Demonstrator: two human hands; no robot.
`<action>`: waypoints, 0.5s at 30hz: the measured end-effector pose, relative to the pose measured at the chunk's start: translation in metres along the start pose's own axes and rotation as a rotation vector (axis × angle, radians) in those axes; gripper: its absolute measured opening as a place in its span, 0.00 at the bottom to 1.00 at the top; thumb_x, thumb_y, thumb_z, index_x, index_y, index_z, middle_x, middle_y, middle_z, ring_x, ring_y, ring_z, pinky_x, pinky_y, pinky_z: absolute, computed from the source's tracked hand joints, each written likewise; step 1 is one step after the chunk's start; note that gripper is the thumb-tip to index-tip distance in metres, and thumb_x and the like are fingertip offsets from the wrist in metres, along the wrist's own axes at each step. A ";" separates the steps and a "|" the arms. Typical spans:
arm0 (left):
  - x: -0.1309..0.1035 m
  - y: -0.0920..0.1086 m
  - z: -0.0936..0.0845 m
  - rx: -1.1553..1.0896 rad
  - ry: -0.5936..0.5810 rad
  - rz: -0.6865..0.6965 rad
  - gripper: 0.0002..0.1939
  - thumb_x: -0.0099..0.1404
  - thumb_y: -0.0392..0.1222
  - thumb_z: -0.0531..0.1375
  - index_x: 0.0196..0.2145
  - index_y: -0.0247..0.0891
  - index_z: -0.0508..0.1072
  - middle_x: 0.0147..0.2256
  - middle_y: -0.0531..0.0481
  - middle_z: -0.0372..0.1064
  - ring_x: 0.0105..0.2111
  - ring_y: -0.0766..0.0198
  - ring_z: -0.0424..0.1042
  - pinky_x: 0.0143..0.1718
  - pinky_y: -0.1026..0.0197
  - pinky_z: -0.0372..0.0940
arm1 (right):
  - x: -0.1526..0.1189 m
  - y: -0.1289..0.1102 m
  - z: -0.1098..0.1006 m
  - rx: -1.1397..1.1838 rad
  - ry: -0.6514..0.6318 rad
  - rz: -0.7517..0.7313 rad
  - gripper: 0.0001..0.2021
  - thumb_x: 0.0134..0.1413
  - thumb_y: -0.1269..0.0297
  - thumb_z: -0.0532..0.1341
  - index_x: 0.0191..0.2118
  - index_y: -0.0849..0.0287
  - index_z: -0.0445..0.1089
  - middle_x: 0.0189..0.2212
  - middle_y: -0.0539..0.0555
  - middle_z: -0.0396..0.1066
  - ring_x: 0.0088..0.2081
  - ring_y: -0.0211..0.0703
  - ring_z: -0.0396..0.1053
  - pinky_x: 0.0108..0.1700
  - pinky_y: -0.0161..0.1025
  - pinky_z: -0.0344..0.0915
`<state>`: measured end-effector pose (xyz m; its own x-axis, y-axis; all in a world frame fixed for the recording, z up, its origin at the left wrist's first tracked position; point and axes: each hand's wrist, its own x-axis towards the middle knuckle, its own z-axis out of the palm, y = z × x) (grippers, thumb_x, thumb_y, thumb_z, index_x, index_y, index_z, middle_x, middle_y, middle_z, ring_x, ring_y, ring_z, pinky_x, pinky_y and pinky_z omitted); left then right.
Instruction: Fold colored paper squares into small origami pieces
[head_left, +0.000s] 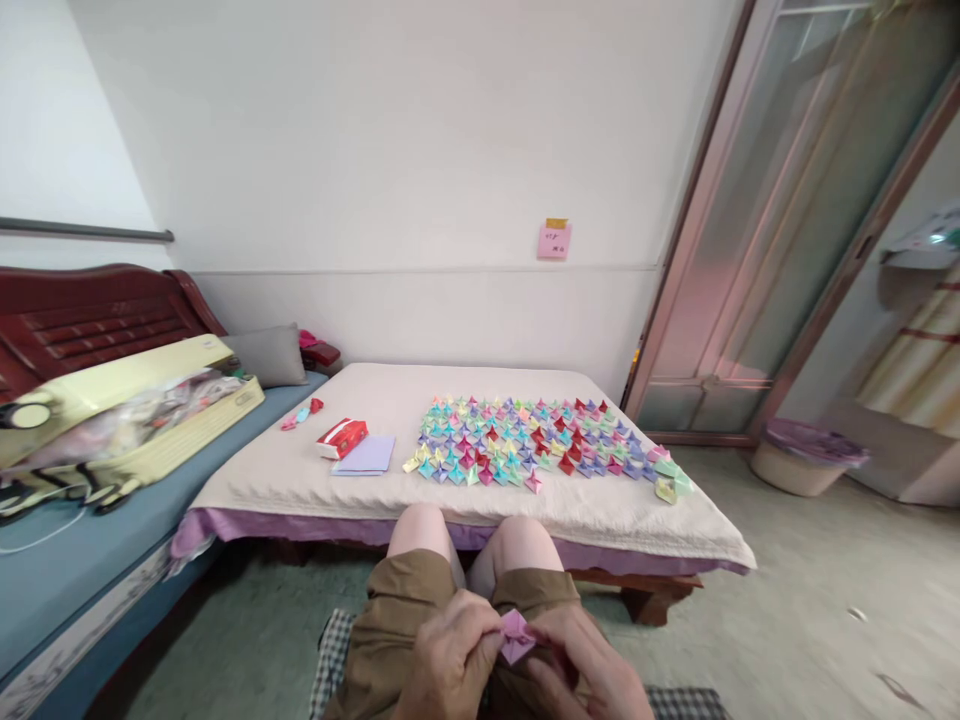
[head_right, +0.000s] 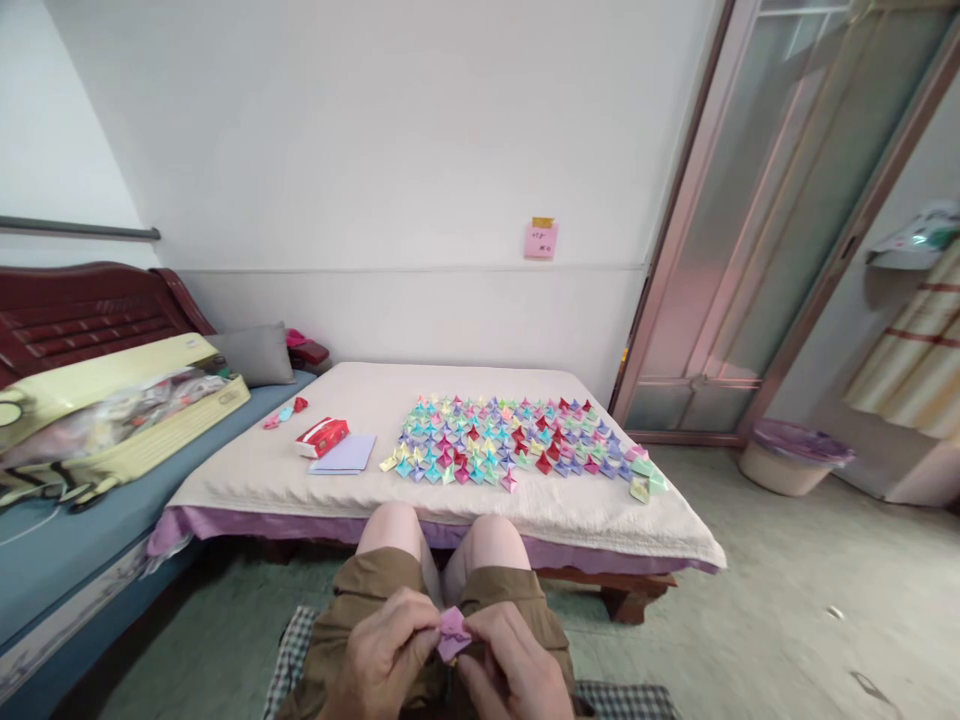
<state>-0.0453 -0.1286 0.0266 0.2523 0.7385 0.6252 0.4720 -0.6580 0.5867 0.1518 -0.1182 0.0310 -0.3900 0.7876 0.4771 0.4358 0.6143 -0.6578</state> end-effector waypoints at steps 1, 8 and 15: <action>-0.001 -0.001 0.001 -0.007 -0.014 -0.012 0.08 0.69 0.33 0.53 0.36 0.35 0.72 0.31 0.45 0.72 0.32 0.62 0.74 0.34 0.65 0.68 | 0.001 0.000 0.002 -0.019 0.011 -0.047 0.05 0.59 0.70 0.59 0.39 0.54 0.71 0.31 0.51 0.74 0.30 0.40 0.72 0.33 0.32 0.68; -0.001 -0.001 0.001 -0.045 0.006 -0.017 0.09 0.69 0.35 0.53 0.36 0.36 0.73 0.31 0.46 0.73 0.31 0.62 0.74 0.33 0.65 0.67 | -0.001 0.001 0.006 -0.119 0.025 -0.124 0.08 0.64 0.69 0.54 0.34 0.54 0.69 0.28 0.51 0.73 0.29 0.40 0.73 0.32 0.31 0.70; 0.004 0.002 -0.005 -0.218 0.137 -0.169 0.08 0.67 0.39 0.57 0.32 0.38 0.75 0.31 0.47 0.72 0.32 0.61 0.73 0.35 0.64 0.65 | -0.002 -0.002 -0.004 -0.026 0.079 -0.020 0.10 0.63 0.65 0.55 0.31 0.54 0.69 0.27 0.51 0.73 0.28 0.41 0.72 0.31 0.32 0.70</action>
<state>-0.0474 -0.1283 0.0329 0.0626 0.8232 0.5642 0.3014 -0.5545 0.7757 0.1548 -0.1205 0.0340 -0.3341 0.7759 0.5351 0.4495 0.6302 -0.6331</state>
